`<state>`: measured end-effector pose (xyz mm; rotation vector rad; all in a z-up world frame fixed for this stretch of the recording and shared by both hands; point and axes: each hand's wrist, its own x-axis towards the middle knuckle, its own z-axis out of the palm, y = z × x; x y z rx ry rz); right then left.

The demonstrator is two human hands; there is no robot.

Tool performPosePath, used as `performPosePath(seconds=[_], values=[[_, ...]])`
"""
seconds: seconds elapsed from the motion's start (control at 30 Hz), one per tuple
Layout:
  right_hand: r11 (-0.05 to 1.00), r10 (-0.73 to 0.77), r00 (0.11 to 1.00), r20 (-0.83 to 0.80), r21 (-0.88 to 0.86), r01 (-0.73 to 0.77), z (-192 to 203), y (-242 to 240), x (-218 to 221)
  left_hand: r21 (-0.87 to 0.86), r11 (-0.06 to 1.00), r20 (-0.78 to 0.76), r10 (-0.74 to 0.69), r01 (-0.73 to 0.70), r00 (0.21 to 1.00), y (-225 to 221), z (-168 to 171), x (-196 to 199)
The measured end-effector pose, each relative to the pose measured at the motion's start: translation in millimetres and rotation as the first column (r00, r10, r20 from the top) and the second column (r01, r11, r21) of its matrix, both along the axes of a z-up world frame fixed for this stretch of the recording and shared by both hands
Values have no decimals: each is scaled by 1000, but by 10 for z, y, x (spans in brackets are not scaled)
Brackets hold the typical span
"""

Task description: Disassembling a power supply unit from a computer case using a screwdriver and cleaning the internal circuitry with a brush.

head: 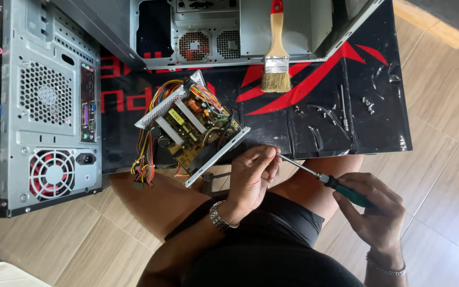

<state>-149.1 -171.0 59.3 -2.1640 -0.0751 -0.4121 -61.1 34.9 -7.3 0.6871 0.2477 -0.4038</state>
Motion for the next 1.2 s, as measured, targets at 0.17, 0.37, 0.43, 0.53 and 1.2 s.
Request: performPosePath(seconds=[0.17,0.37,0.43,0.53,1.2], values=[[997,2,998,55,-71,2,-13,-42,-9,41,999,6,15,-16,1000,-13,1,-15],[995,15,992,123,-96,-3,-26,-67,-21,79,997,23,14,-16,1000,-32,2,-17],[996,11,991,130,-95,1,-35,-70,-21,78,997,36,16,-19,999,-32,3,-24],[994,11,990,137,-110,4,-35,-60,-8,59,998,68,26,-30,997,-40,-7,-37],[870,-359,913,-193,287,402,-317,-401,-103,648,230,650,-665,-726,369,-376,188,501]])
